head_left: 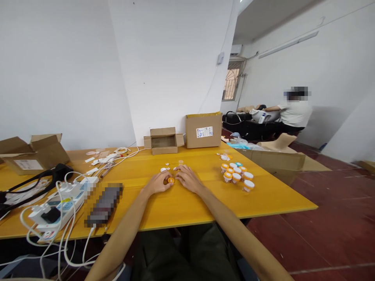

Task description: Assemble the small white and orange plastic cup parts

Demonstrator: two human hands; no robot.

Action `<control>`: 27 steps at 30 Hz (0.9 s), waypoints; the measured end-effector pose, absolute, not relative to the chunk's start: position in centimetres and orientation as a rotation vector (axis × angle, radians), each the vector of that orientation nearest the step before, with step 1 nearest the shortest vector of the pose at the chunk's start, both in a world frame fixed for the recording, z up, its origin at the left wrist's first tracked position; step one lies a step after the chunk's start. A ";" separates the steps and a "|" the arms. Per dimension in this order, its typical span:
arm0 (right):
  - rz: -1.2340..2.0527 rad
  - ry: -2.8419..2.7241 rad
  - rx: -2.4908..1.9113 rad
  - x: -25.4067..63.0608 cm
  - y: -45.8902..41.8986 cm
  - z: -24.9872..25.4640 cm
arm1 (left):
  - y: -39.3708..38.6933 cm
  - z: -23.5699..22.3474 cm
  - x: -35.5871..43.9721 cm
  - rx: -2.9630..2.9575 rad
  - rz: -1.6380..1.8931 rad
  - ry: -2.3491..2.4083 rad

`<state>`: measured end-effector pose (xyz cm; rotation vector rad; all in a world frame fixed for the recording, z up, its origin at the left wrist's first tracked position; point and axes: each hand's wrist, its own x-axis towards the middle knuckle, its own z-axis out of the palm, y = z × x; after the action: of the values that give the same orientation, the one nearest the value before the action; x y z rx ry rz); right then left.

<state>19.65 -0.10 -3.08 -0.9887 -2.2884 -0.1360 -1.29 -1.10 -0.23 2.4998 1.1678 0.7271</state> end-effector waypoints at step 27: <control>0.046 -2.176 -0.846 18.5 -0.3 -3.0 | -0.5 -1.0 -1.6 2.603 0.715 1.171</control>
<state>18.51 -0.25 -2.97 -0.8464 -2.1759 0.0462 -1.64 -0.51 -1.03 2.6034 1.1713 0.7149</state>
